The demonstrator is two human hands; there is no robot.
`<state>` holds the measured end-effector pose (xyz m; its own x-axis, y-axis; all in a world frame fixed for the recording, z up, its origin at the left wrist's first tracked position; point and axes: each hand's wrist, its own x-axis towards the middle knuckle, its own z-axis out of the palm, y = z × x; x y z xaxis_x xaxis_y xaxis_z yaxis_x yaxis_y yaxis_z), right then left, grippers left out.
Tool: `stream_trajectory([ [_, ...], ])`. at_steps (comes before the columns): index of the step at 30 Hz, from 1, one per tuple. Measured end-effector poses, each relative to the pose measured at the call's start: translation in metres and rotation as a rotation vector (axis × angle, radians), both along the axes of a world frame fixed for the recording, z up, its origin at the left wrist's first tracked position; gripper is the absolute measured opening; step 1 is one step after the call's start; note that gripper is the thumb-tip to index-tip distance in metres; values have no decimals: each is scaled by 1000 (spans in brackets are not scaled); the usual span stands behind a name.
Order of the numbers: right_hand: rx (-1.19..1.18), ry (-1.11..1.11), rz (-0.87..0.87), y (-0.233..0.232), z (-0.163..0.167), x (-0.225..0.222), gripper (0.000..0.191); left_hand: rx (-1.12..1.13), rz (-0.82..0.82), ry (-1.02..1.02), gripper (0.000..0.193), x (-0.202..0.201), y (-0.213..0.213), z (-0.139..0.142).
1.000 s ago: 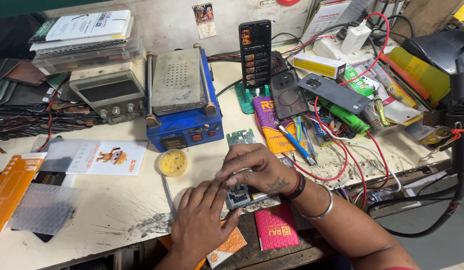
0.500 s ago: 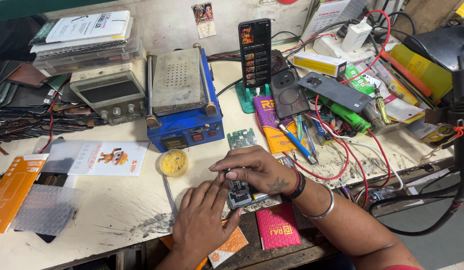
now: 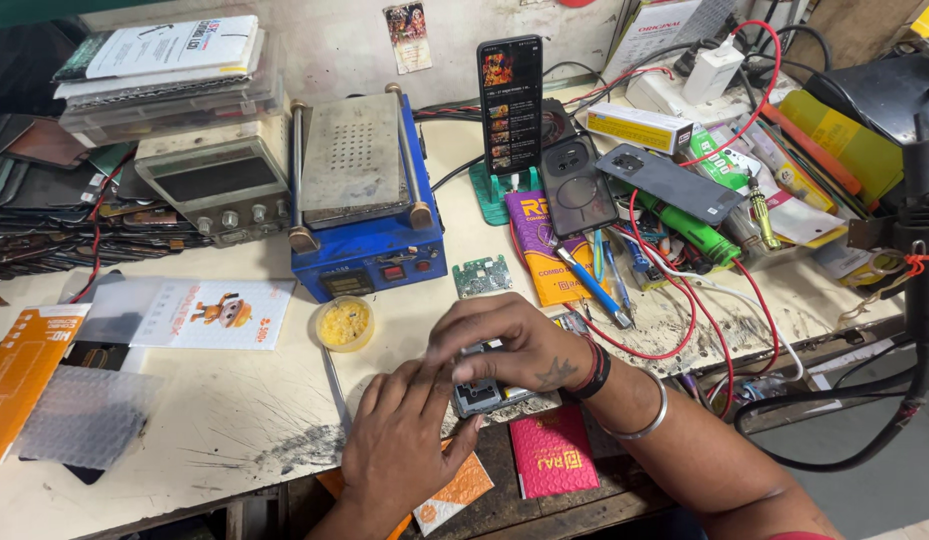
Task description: The person repairs a disassembled smartphone on a cluttered workbench. They use a screwdriver to unscrew and pry internal components, lift the battery and mid-frame parts, manipulate small connectors and screws with their fingers, and reposition the phone chassis while working on the internals.
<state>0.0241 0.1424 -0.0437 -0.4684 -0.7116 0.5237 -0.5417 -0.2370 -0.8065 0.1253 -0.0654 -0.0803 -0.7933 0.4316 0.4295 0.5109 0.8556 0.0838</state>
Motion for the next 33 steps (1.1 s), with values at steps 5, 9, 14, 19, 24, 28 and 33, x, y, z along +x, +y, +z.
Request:
stream_trajectory([
  [5, -2, -53, -41, 0, 1, 0, 20, 28, -11, -7, 65, -3, -1, 2],
  [9, 74, -210, -53, -1, 1, 3, 27, -1, 8, -24, 60, 1, -1, -1],
  [14, -44, 60, 7, 0, 2, -3, 15, 5, -4, 1, 68, -1, -6, -8],
  [19, 66, -143, -83, -3, 0, -1, 22, -46, 21, -29, 64, -4, -8, -15],
  [24, -94, -27, 34, -7, -1, -4, 18, -40, 19, -2, 68, -8, -9, -19],
  [28, 11, -85, -58, -6, -1, -5, 23, -65, 23, -38, 65, -8, -9, -20],
  [33, 23, -146, -51, -6, -7, -4, 30, -47, 23, 2, 67, -8, -8, -20],
])
